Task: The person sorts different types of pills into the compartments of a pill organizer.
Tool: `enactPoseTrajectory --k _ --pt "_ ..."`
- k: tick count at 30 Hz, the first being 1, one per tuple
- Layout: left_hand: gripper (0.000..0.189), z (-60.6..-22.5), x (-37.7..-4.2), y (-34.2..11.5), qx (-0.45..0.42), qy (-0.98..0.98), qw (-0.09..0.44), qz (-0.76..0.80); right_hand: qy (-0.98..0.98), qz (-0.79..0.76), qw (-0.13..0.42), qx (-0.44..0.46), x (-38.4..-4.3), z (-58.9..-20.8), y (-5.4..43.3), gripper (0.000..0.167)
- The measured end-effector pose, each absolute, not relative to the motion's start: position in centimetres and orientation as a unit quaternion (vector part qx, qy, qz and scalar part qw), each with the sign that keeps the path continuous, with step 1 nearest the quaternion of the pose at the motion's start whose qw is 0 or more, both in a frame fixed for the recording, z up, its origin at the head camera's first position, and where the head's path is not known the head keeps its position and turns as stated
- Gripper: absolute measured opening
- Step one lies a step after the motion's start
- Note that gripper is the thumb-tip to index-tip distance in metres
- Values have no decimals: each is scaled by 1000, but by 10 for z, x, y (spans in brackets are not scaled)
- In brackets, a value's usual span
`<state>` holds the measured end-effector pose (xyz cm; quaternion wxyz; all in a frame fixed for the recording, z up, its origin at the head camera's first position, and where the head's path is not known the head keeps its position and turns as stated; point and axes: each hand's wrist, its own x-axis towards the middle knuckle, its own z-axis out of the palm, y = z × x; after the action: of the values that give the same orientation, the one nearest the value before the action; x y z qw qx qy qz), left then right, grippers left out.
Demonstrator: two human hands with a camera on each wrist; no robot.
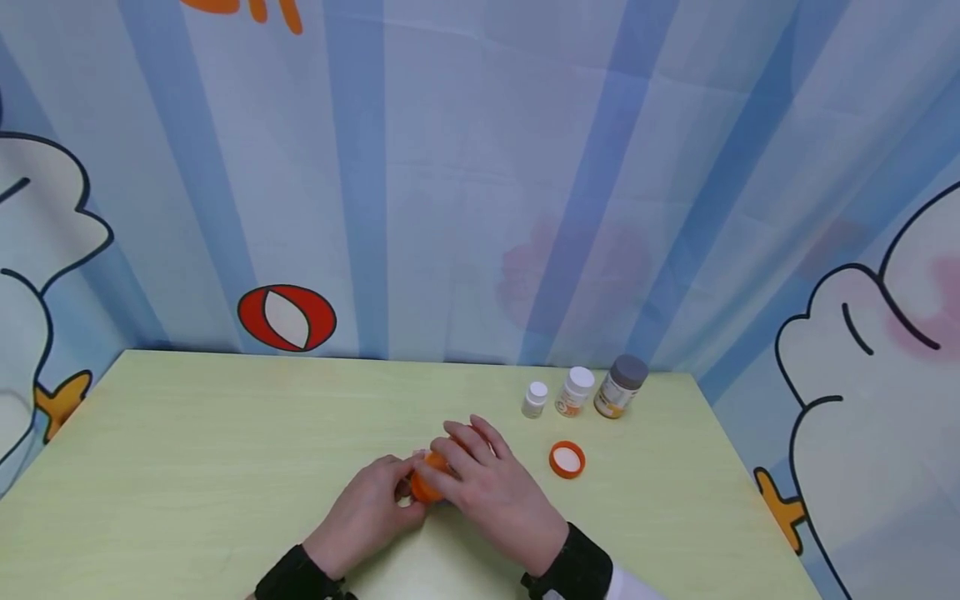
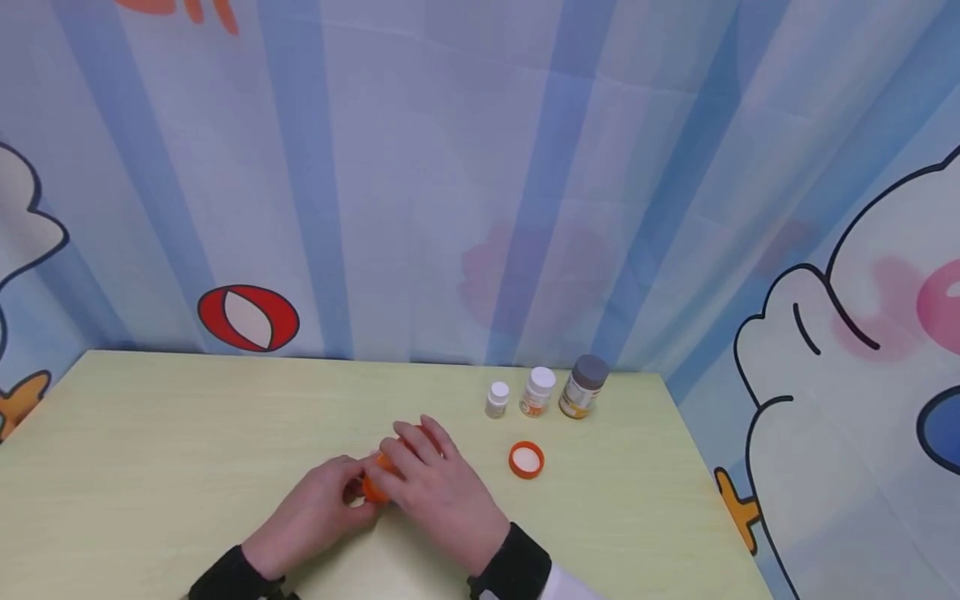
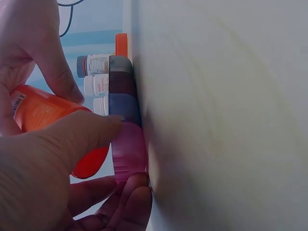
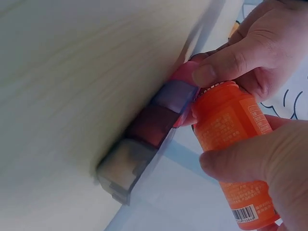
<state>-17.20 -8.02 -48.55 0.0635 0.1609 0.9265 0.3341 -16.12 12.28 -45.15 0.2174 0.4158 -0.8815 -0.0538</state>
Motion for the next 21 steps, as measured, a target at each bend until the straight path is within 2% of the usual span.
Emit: enactPoseTrajectory --k 14,21 --pt "37 -486 -172 -80 161 924 61 341 -873 -57 222 430 -162 -453 124 55" --pt "34 -487 -171 -80 162 926 51 336 -886 -33 201 416 -164 -449 121 50"
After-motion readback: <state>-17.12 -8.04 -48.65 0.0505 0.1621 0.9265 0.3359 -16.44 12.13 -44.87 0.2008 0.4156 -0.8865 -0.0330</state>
